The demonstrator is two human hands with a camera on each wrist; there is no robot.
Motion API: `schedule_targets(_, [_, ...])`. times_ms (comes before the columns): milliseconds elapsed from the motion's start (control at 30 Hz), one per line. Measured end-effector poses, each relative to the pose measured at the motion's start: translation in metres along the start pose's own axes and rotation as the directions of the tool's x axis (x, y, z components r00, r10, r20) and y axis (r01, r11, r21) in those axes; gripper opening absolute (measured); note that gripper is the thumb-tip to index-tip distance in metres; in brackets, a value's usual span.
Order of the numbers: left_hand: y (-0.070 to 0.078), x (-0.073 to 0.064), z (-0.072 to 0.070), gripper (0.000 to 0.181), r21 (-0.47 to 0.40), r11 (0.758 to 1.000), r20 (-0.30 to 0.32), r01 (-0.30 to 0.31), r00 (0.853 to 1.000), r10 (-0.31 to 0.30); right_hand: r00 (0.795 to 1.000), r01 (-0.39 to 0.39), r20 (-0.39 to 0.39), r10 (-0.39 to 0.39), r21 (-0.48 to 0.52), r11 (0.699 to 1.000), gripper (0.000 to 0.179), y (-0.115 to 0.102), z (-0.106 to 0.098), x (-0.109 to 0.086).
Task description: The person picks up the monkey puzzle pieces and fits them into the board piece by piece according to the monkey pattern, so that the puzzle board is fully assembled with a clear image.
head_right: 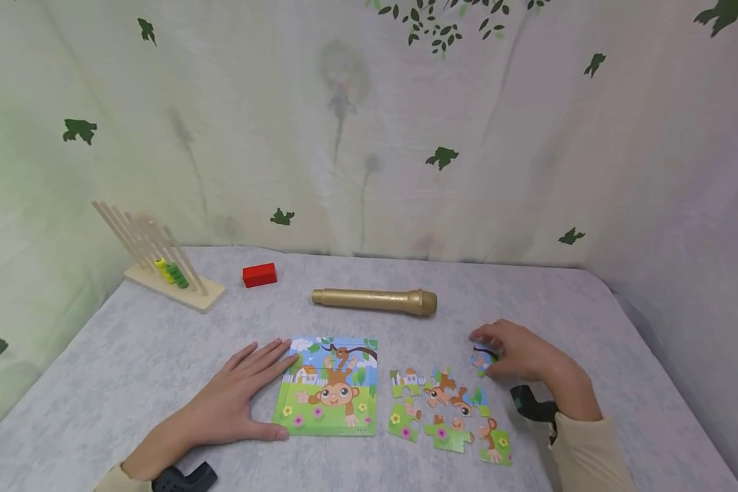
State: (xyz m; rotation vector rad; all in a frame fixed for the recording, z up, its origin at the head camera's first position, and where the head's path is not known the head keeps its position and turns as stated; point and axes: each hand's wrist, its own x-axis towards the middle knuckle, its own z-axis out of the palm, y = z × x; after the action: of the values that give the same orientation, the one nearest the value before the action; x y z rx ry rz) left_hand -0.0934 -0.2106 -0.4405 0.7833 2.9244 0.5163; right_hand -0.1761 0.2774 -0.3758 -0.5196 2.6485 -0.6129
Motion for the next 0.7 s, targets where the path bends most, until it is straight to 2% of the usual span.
schedule_targets(133, [-0.0004,0.0006,-0.0004,0.116,0.006,1.0,-0.004,-0.006,1.0,0.006,1.0,-0.016,-0.002,0.016,-0.004,1.0,0.051,0.0021,-0.0006,-0.0001])
schedule_targets(367, [-0.0005,0.0017,-0.0014,0.115,-0.001,1.0,-0.004,-0.004,1.0,0.004,0.999,0.027,-0.03,-0.028,-0.018,0.999,0.046,0.003,-0.0006,-0.0002])
schedule_targets(700, [-0.0002,0.0008,0.0009,0.116,0.0,1.0,0.001,0.011,1.0,-0.011,1.0,0.007,-0.007,-0.007,0.016,1.0,0.046,0.006,0.0017,0.0006])
